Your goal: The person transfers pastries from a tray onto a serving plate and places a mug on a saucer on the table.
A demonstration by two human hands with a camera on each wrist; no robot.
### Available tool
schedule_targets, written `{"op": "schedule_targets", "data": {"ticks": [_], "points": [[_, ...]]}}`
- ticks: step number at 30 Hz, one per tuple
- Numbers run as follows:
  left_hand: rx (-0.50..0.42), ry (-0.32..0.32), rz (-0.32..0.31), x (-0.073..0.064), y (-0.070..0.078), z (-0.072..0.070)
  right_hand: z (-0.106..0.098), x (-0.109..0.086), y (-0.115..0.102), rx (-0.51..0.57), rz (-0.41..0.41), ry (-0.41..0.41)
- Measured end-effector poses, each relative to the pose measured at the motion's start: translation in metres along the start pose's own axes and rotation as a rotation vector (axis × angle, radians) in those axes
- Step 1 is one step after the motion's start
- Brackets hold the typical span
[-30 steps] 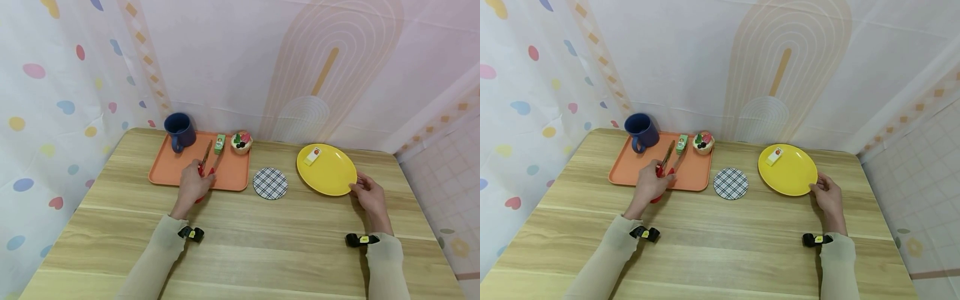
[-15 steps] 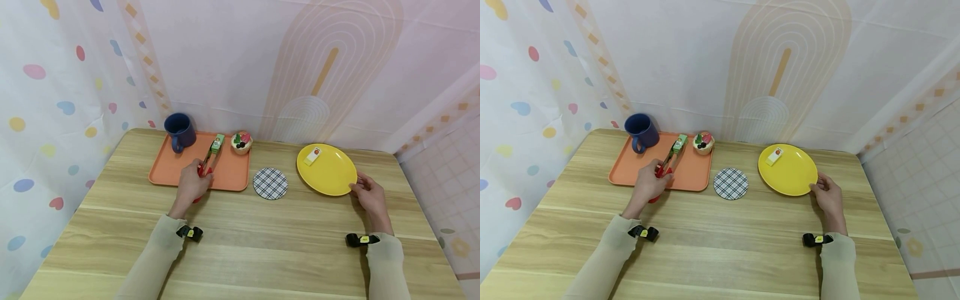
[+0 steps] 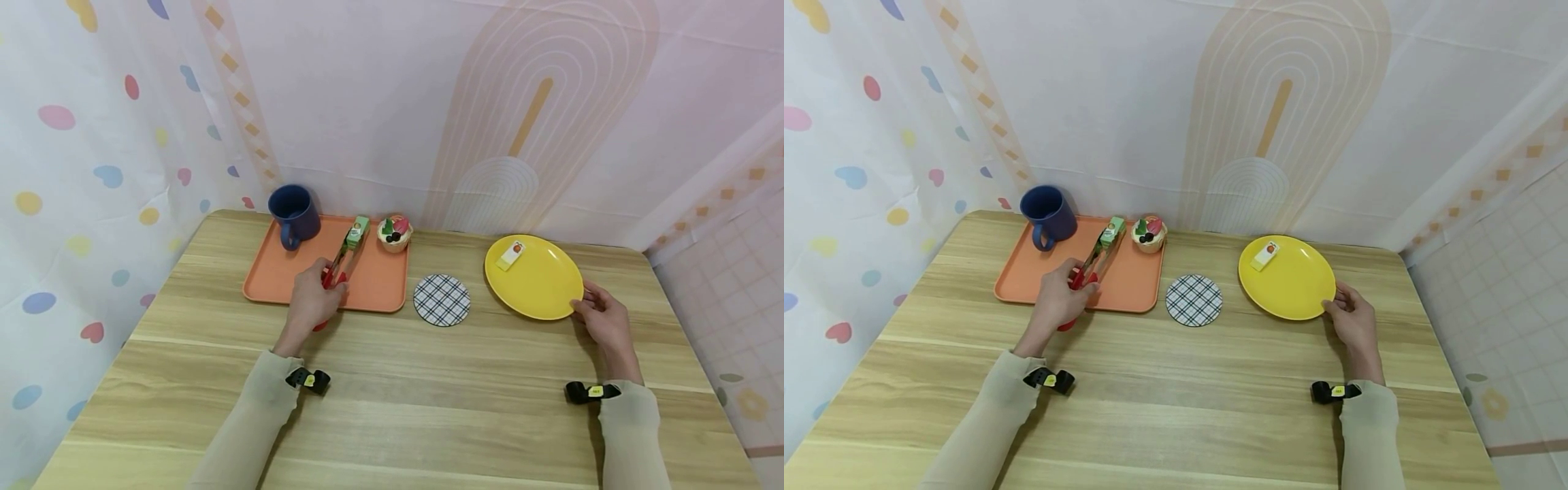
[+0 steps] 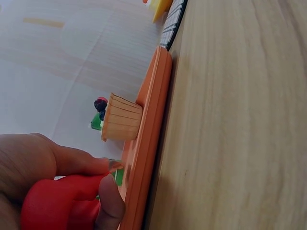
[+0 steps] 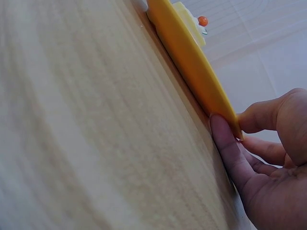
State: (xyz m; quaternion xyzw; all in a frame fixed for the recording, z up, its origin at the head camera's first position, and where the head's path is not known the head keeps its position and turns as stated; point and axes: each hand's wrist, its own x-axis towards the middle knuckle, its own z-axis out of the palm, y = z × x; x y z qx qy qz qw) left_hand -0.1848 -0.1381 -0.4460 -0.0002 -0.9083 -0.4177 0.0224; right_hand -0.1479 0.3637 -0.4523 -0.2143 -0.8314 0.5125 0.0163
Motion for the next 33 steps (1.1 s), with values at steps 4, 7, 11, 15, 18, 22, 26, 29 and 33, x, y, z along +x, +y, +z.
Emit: {"op": "schedule_targets", "data": {"ticks": [4,7,11,15,18,22,26,29,33], "points": [[-0.016,0.008,0.009,0.000,0.002,-0.001,0.000,0.001,0.000,-0.008,-0.008,-0.004],[-0.022,0.010,0.012,0.000,0.003,-0.001,0.000,0.001,0.000,-0.003,-0.003,0.001],[-0.028,0.011,0.019,-0.001,0.004,-0.002,0.000,0.001,0.001,0.006,-0.001,-0.002],[-0.042,0.018,0.035,-0.002,0.006,-0.004,0.000,0.000,0.001,0.008,-0.009,-0.007],[-0.050,0.025,0.048,-0.002,0.007,-0.005,0.000,-0.001,0.001,0.006,-0.011,-0.007],[-0.049,0.024,0.048,-0.002,0.010,-0.006,0.000,-0.001,0.001,0.001,-0.007,-0.009],[-0.040,0.023,0.040,-0.003,0.013,-0.008,0.000,-0.001,0.001,0.001,-0.001,-0.008],[-0.033,0.026,0.042,-0.004,0.016,-0.009,0.000,-0.001,0.000,-0.002,0.003,-0.006],[-0.032,0.026,0.057,-0.005,0.018,-0.011,0.000,-0.001,0.000,-0.019,0.005,-0.004]]}}
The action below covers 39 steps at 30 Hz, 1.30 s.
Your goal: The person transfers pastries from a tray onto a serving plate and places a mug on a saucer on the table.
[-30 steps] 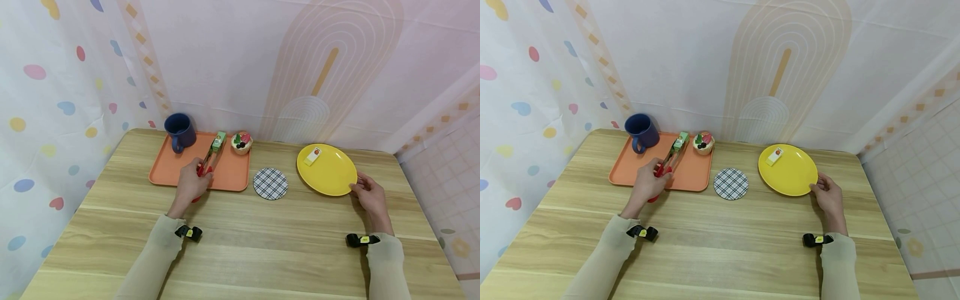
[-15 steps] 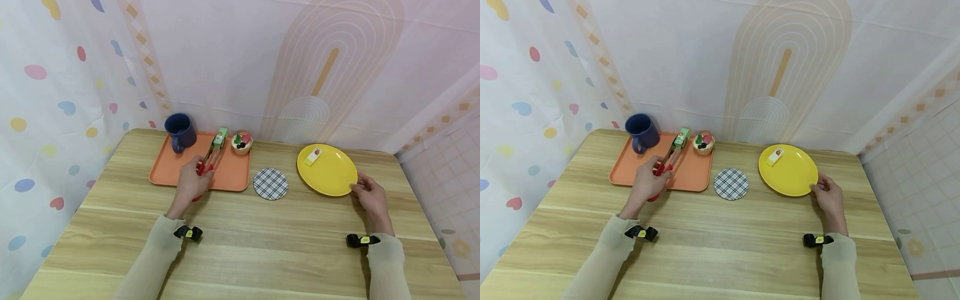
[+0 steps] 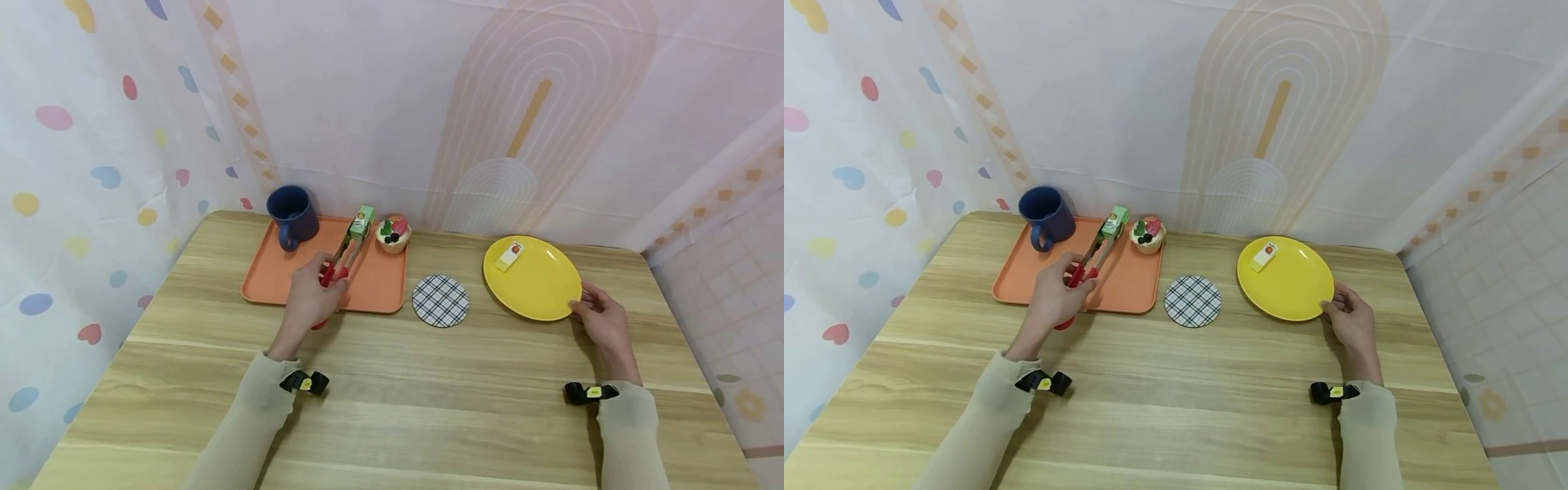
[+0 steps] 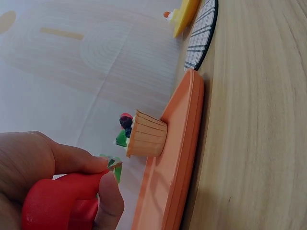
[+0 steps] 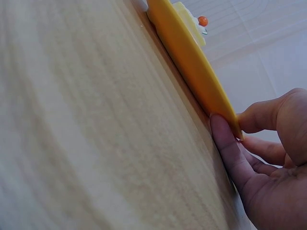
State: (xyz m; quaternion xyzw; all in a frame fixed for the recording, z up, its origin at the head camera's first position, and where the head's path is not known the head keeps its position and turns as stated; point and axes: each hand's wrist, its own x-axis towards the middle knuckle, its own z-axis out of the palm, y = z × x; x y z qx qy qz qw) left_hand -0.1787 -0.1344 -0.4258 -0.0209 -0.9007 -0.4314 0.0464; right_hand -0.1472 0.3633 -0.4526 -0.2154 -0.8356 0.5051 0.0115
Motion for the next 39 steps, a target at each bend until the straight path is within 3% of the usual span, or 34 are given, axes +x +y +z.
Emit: {"op": "schedule_targets", "data": {"ticks": [39], "points": [[-0.060,0.001,0.101,-0.012,0.026,0.011,0.000,0.002,0.001,0.018,-0.002,0.018]]}}
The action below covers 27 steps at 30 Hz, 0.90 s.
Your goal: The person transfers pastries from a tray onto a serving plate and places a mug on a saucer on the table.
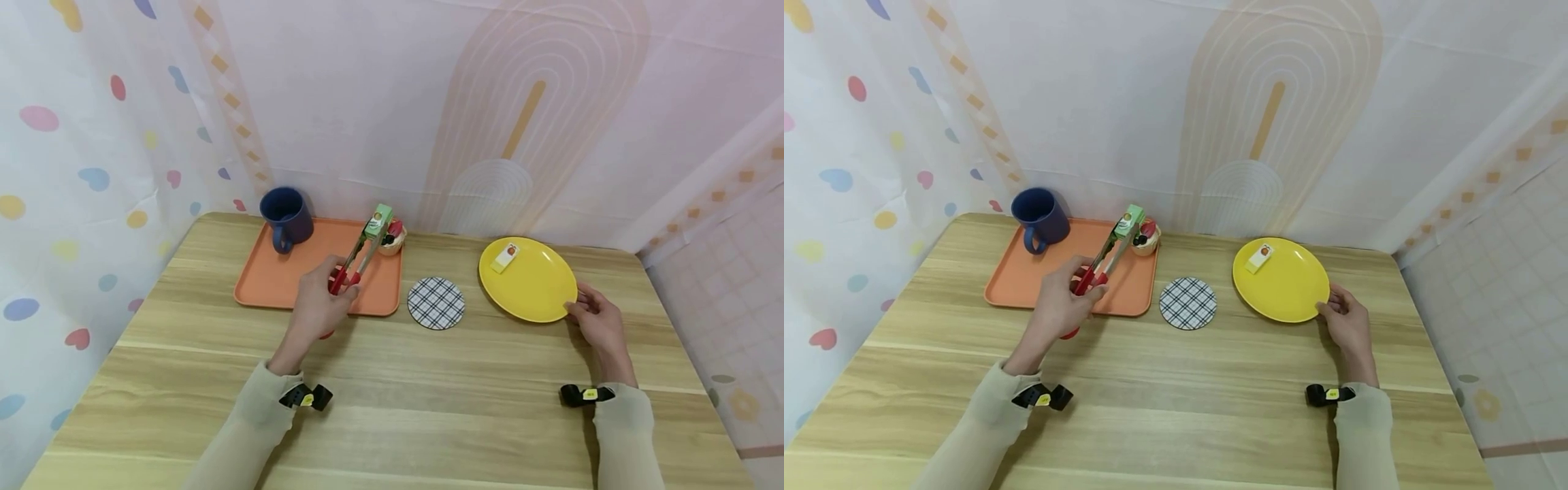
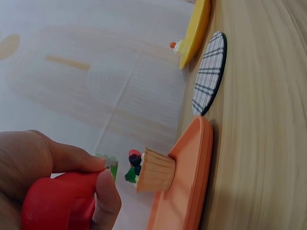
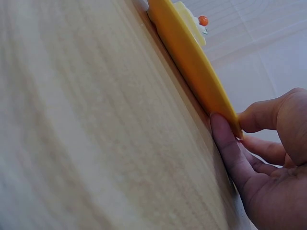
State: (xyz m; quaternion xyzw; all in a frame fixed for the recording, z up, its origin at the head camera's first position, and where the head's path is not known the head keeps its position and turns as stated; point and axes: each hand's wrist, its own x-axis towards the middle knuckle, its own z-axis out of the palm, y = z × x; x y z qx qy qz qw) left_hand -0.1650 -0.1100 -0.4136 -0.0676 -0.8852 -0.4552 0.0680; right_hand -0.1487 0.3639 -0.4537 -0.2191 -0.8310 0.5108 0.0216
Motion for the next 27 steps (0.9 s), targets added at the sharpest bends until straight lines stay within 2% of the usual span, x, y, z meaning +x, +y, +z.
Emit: {"op": "schedule_targets", "data": {"ticks": [10,23,27], "points": [[-0.019,-0.039,0.025,-0.004,0.006,0.004,0.001,-0.001,-0.001,0.009,0.013,-0.003],[-0.086,-0.104,0.039,-0.008,0.012,0.014,0.000,0.001,0.000,0.005,-0.008,0.001],[-0.079,-0.111,0.057,-0.009,0.013,0.017,0.001,0.000,0.000,0.002,-0.012,0.000]]}}
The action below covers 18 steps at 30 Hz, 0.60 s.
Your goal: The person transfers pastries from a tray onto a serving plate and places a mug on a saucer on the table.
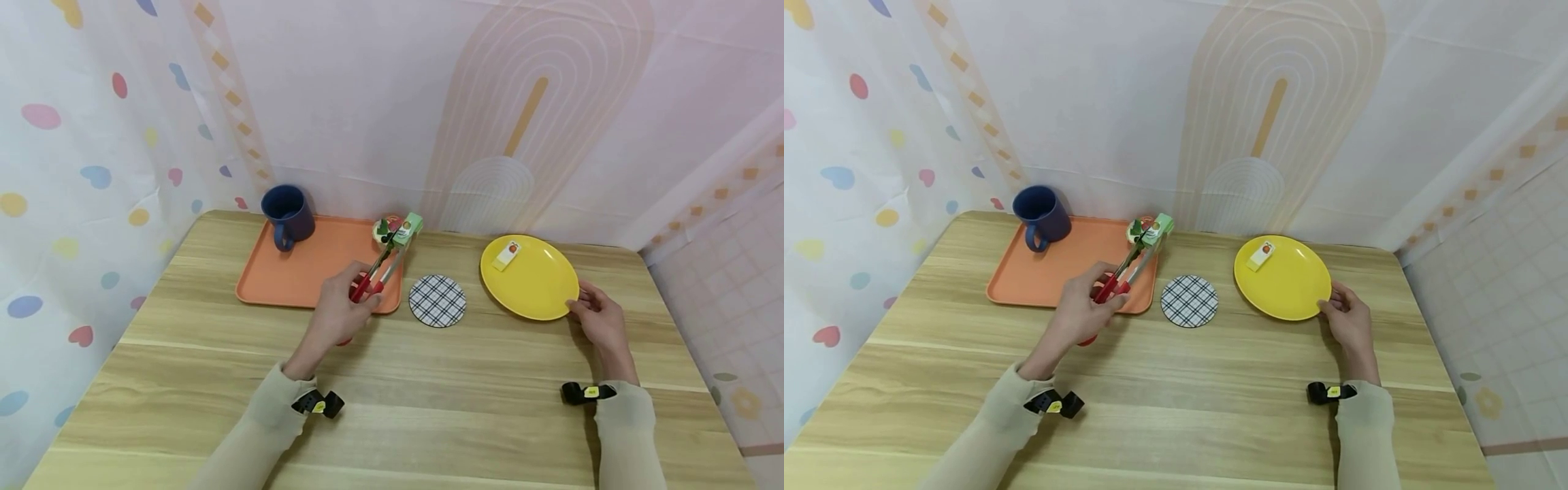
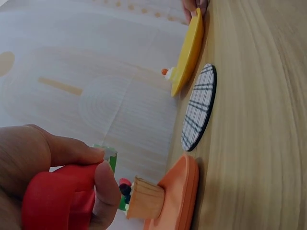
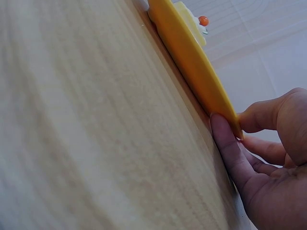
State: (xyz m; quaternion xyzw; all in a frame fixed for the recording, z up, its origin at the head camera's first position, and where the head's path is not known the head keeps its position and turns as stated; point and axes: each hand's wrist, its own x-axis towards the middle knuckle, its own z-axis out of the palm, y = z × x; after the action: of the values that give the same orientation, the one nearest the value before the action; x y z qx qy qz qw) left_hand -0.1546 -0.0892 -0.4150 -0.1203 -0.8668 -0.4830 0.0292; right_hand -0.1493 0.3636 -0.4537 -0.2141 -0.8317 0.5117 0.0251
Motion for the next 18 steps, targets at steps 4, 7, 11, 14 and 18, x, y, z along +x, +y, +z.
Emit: {"op": "schedule_targets", "data": {"ticks": [4,7,11,14,18], "points": [[0.001,-0.006,-0.001,-0.001,0.001,0.004,0.000,0.001,0.001,-0.003,0.001,0.001],[0.013,-0.009,0.001,-0.002,0.000,0.008,0.000,0.001,0.001,-0.007,0.005,0.003],[0.031,-0.032,-0.001,-0.002,0.001,0.012,0.000,0.001,0.001,-0.010,0.007,0.003],[0.021,-0.050,-0.016,-0.002,0.003,0.015,0.000,0.001,0.001,-0.007,0.006,0.004],[0.014,-0.056,-0.006,-0.002,0.005,0.019,0.000,0.001,0.000,0.004,0.001,0.007]]}}
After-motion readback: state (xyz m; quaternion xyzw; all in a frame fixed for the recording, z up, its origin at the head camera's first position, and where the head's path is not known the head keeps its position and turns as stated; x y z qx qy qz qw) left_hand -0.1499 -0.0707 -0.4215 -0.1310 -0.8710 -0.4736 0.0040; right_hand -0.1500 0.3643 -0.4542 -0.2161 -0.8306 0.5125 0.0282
